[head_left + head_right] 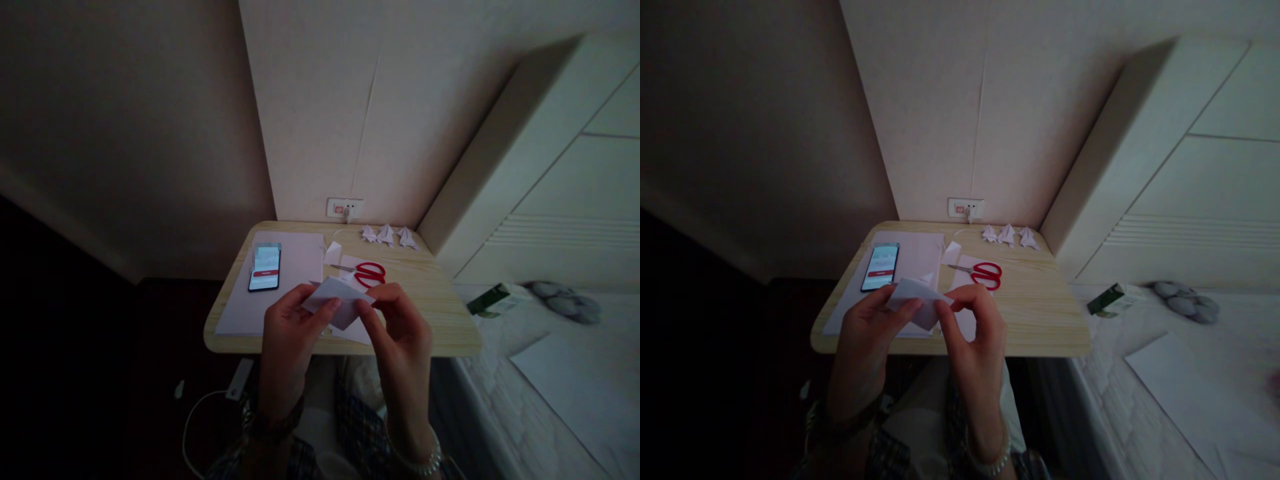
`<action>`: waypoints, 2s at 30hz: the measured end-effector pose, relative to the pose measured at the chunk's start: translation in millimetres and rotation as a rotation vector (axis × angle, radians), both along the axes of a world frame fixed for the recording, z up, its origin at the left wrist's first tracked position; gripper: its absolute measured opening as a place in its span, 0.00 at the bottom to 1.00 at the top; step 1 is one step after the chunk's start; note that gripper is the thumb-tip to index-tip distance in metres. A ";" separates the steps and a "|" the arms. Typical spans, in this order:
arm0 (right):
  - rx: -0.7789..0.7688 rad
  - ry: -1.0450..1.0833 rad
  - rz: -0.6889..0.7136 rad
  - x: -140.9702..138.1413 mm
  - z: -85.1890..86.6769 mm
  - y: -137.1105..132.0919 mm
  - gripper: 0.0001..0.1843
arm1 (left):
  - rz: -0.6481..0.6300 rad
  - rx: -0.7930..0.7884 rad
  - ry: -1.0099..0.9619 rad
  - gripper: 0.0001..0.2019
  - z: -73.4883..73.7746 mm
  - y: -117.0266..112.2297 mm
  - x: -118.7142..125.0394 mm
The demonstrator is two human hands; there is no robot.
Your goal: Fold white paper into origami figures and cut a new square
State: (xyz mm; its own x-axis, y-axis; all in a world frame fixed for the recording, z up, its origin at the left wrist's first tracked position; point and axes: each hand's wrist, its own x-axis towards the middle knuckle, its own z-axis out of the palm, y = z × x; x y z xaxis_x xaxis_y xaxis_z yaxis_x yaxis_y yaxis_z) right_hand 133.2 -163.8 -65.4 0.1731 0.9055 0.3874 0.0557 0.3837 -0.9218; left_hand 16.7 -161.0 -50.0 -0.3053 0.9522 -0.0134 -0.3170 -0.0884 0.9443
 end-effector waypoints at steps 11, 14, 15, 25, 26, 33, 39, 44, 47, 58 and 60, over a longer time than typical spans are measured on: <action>0.030 -0.007 -0.019 -0.1 -1.3 -0.9 0.04 | -0.033 0.043 -0.061 0.07 -1.3 0.0 0.2; 0.019 -0.010 -0.024 0.7 -1.0 -0.9 0.04 | -0.055 0.054 -0.015 0.07 -1.5 -0.5 -0.5; 0.015 -0.013 -0.025 0.7 -0.8 -0.5 0.04 | -0.056 0.060 0.005 0.07 -2.0 -0.8 -0.9; -0.067 -0.028 -0.064 8.0 2.0 0.1 0.09 | 0.212 0.528 0.540 0.15 -8.3 -6.7 -6.0; -0.075 -0.017 -0.016 9.5 1.2 -0.4 0.13 | 0.222 0.595 0.590 0.16 -8.8 -6.2 -6.9; -0.189 0.120 0.297 11.1 0.4 -5.5 0.27 | 0.270 0.849 0.972 0.13 -10.4 -4.5 -15.0; -0.258 0.131 0.289 6.6 13.9 -10.4 0.10 | 0.295 0.856 1.048 0.15 -9.6 -6.3 -15.4; -0.219 0.170 0.197 5.9 12.7 -10.7 0.10 | 0.356 0.632 0.571 0.24 -10.6 -1.9 -11.8; -0.183 0.140 0.114 4.2 12.6 -11.5 0.10 | 0.180 0.339 0.224 0.16 -8.4 -3.6 -13.9; -0.168 -0.003 0.113 2.9 11.2 -11.7 0.12 | -0.089 0.083 0.104 0.04 1.3 -12.8 -8.0; -0.154 -0.035 0.151 3.8 9.0 -9.8 0.12 | -0.026 0.053 0.105 0.03 3.8 -11.8 -6.7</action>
State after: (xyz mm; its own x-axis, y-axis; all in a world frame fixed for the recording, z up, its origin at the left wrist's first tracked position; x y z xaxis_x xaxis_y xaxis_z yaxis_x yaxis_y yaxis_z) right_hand 137.0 -173.6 -56.4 0.0193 0.9692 0.2456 0.0412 0.2446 -0.9687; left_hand 10.0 -172.8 -46.2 -0.2775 0.9583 0.0681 -0.2190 -0.1322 0.9667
